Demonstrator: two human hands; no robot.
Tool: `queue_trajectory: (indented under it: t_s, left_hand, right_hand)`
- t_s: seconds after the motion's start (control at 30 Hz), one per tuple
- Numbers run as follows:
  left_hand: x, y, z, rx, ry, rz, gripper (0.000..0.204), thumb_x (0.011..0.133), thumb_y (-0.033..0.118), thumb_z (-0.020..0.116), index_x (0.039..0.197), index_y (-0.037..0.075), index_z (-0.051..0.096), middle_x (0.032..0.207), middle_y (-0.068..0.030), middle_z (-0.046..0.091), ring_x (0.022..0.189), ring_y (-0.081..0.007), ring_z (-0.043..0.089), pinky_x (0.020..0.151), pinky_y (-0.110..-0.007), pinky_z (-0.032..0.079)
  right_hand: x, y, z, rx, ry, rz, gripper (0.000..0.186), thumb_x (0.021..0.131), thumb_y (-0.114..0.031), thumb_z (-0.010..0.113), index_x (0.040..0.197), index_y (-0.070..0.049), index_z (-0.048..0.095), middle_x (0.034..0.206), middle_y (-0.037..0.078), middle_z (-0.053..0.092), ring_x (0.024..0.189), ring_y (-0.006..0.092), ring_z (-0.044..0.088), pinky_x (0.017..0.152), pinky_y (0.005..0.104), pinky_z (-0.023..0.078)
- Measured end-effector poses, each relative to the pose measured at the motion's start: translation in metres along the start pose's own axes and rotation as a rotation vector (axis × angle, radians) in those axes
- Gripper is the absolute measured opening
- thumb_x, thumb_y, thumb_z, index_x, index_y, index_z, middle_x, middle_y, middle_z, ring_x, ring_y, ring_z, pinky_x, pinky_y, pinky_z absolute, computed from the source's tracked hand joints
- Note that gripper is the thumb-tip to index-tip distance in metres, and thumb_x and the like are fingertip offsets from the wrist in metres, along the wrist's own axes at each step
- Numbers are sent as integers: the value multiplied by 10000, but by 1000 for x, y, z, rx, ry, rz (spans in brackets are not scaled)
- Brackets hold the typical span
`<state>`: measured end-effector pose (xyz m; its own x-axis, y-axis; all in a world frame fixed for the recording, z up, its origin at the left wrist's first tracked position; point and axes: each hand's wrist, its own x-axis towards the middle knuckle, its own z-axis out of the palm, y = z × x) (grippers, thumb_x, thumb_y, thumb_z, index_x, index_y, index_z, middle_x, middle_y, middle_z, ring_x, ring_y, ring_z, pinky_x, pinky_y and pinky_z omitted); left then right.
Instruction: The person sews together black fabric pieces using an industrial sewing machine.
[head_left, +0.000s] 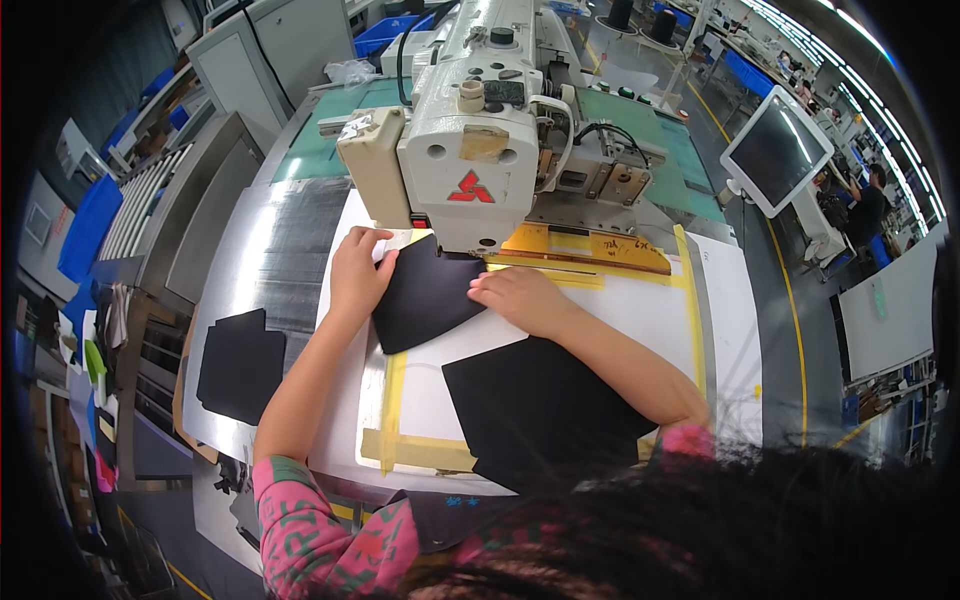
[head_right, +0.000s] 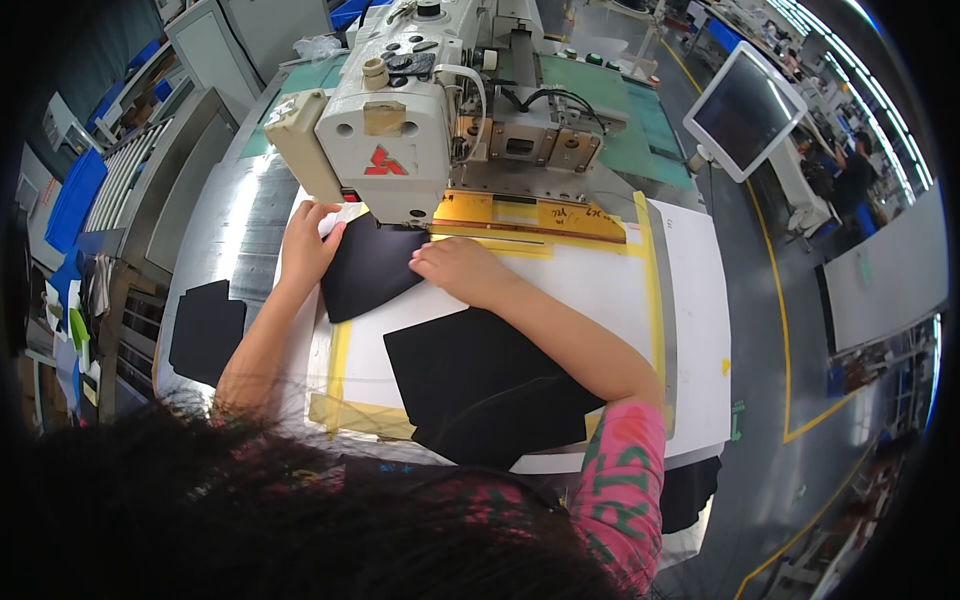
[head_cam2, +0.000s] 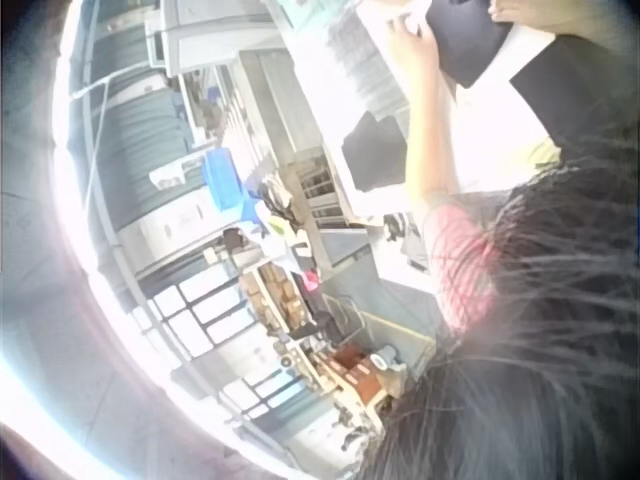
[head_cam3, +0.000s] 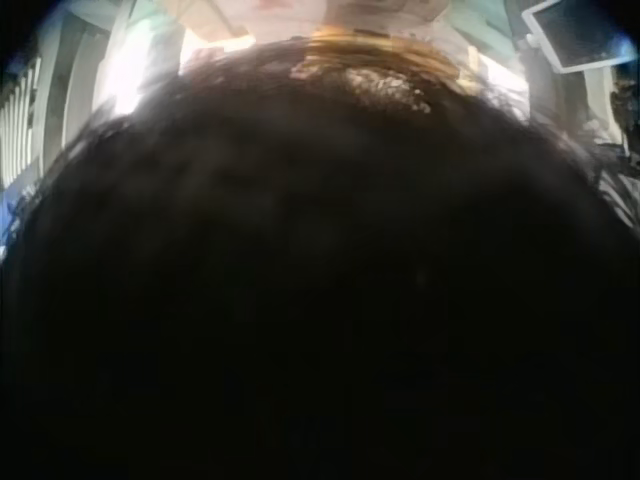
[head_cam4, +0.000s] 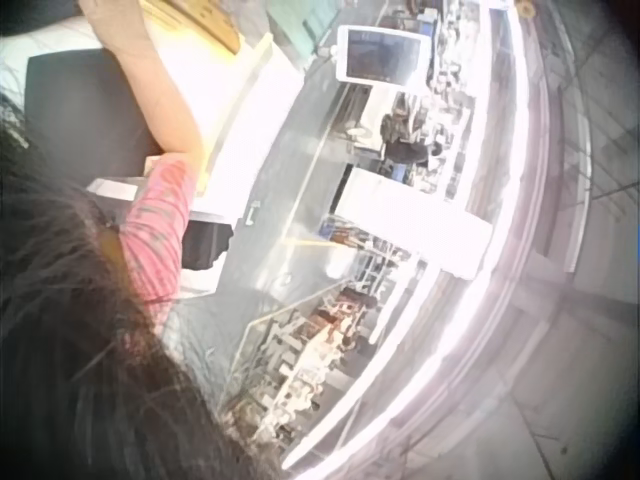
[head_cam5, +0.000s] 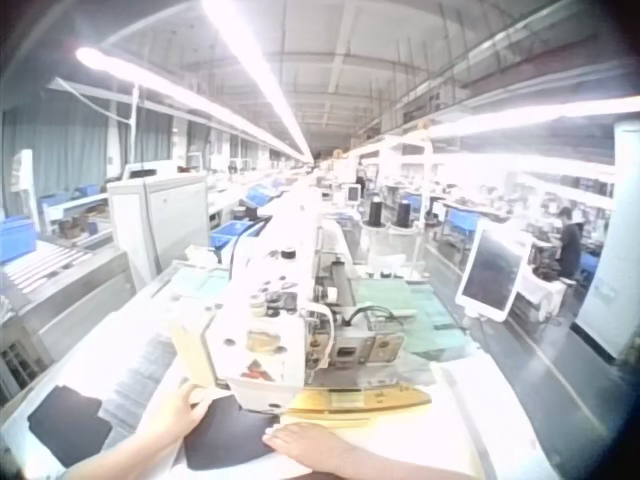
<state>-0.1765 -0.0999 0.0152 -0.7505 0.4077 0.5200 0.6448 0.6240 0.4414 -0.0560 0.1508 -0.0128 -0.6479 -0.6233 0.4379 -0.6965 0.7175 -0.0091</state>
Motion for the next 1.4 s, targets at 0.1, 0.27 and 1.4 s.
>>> queue_trajectory:
  t_s: [0.1,0.27,1.4]
  left_hand:
    - [-9,31,0,-52,-165,99,191,802,118,698,976,76,633,1012,-114,629,958,-324,603,829,-400,462]
    - [-35,75,16,-176,-382,539,271,810,159,701,1066,118,618,1180,-62,582,1117,-270,561,942,-411,436]
    - [-24,107,55,31,-500,511,603,836,400,676,1303,50,526,1417,-166,448,1316,-351,428,1079,-483,359]
  right_hand:
    - [-43,13,-20,-152,64,187,304,836,-94,545,1127,-60,627,1127,76,652,1050,244,629,899,361,502]
    - [-90,19,-46,-240,22,392,317,808,-82,559,1112,-27,633,1091,98,663,1010,257,636,894,369,503]
    - [-77,-31,-49,-170,-74,698,594,885,-404,611,1284,26,517,1358,196,485,1286,340,447,1077,511,308]
